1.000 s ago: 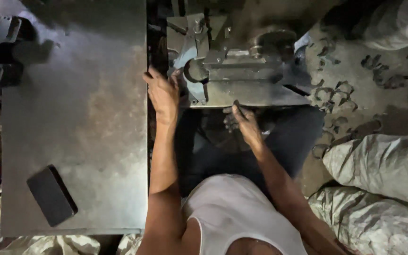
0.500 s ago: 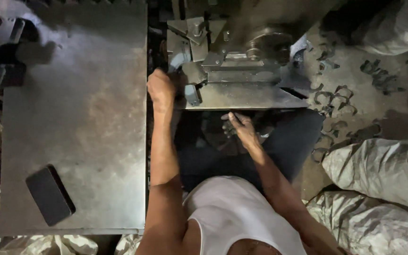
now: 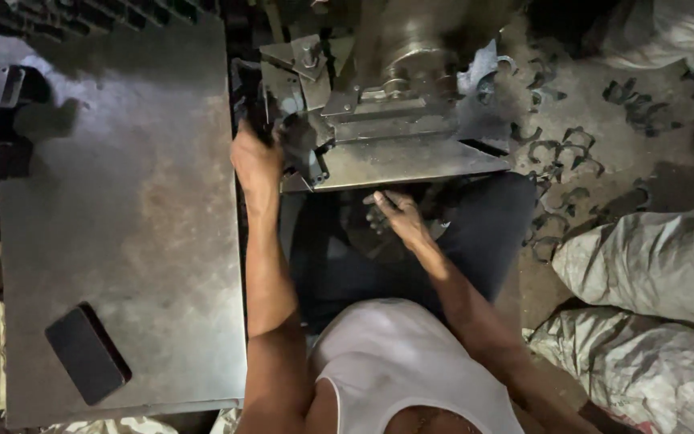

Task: Feeding metal pieces into a press machine and operating it to stamp them into shape.

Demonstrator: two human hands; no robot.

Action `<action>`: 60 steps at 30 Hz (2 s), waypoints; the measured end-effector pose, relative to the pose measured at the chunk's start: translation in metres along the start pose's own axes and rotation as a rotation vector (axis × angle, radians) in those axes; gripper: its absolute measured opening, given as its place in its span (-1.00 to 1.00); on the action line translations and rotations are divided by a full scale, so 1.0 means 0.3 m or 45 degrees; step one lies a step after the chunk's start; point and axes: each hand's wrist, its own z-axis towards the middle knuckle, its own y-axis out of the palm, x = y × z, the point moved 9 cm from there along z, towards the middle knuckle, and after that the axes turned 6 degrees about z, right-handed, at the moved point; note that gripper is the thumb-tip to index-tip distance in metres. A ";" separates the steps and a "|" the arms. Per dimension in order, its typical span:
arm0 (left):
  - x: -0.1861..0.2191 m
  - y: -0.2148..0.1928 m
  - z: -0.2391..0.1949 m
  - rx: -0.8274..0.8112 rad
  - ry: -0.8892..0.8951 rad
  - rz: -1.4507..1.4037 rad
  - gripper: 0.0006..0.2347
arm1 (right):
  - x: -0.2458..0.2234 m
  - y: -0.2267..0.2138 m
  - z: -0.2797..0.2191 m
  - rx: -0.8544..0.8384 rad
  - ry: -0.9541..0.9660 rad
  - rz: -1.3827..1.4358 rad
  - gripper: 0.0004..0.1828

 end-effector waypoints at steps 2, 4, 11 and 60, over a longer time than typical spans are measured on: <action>0.160 -0.114 -0.021 -0.133 0.129 -0.221 -0.70 | -0.045 0.023 -0.023 -0.051 -0.035 0.099 -0.53; 0.191 -0.069 -0.103 -0.314 0.012 -0.442 -0.72 | -0.116 0.052 -0.063 -0.070 -0.036 0.158 -0.51; 0.286 0.217 -0.332 -0.649 -0.240 -1.035 -0.78 | -0.178 0.021 -0.080 0.073 -0.008 0.311 -0.51; 0.181 0.052 -0.300 -0.178 0.166 -0.535 -0.56 | -0.317 0.048 0.080 -0.004 -0.089 0.305 -0.60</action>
